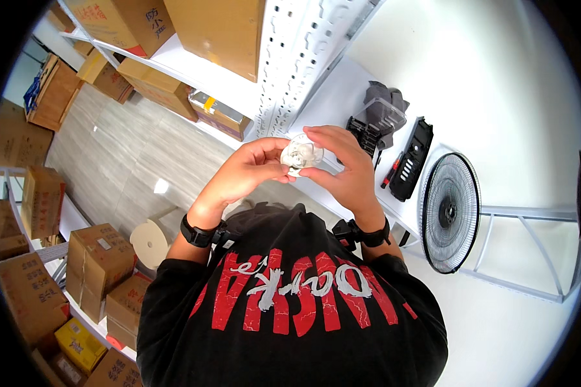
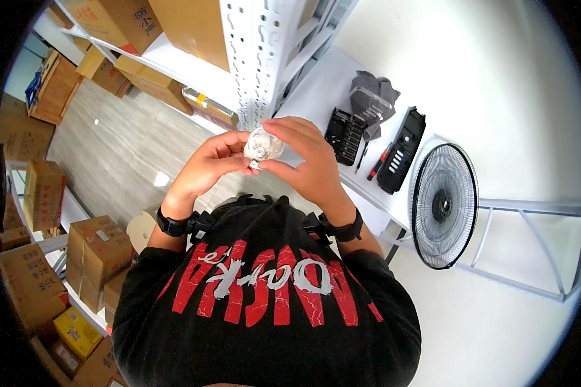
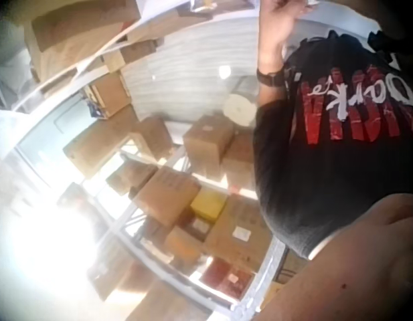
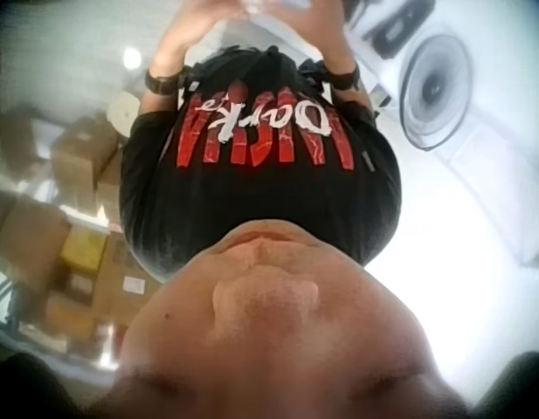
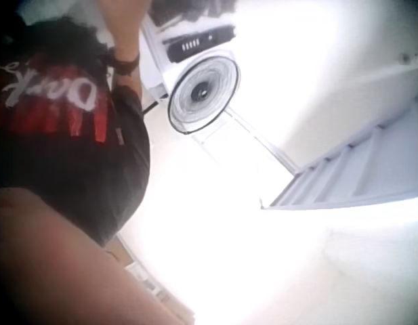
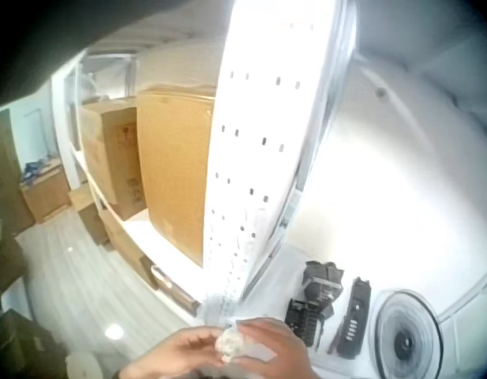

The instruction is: The person holds a white plastic mechanical component and repeatedly inserts and removes small metal pieces. They use a red screwdriver to adjust the component and continue manipulating the parts by hand.

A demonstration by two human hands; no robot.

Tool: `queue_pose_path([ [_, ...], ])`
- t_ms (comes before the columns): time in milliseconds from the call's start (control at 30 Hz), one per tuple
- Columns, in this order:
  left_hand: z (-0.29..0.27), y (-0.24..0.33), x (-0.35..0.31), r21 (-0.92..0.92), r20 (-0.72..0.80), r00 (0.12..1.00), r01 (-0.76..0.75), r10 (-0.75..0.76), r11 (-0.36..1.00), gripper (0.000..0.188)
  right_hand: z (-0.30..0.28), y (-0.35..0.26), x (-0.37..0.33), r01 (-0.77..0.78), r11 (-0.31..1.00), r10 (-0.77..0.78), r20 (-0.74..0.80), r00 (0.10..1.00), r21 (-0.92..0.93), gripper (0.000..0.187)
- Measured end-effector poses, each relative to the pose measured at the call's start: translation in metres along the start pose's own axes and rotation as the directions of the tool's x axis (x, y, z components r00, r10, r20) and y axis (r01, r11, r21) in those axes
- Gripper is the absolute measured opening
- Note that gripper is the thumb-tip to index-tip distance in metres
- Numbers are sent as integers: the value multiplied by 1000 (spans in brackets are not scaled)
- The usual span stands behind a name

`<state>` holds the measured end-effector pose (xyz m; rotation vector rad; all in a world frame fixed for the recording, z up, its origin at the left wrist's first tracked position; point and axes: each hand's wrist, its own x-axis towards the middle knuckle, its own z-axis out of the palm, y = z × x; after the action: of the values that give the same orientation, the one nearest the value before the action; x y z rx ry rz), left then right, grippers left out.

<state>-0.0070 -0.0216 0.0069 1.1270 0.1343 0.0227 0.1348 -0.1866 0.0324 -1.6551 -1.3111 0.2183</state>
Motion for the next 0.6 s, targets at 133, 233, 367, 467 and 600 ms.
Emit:
queue_pose_path([
  [133,-18,15,-17,-15,24,1000,-11,11,1000,41,19,-20,11,3,1000,-3,-56,998,0,55],
  [233,-29,27,-29,-25,58,998,-31,32,999,42,35,-31,17,-7,1000,7,-43,999,-4,58],
  [367,-42,38,-42,-67,64,997,-41,45,997,43,56,-41,18,-69,988,75,-46,996,136,58],
  [467,-45,45,-52,-40,45,999,-11,13,999,41,68,-48,15,-103,980,109,-28,994,171,58],
  [600,-49,49,-58,33,53,998,17,-19,999,38,81,-53,10,-99,979,111,-63,992,178,60],
])
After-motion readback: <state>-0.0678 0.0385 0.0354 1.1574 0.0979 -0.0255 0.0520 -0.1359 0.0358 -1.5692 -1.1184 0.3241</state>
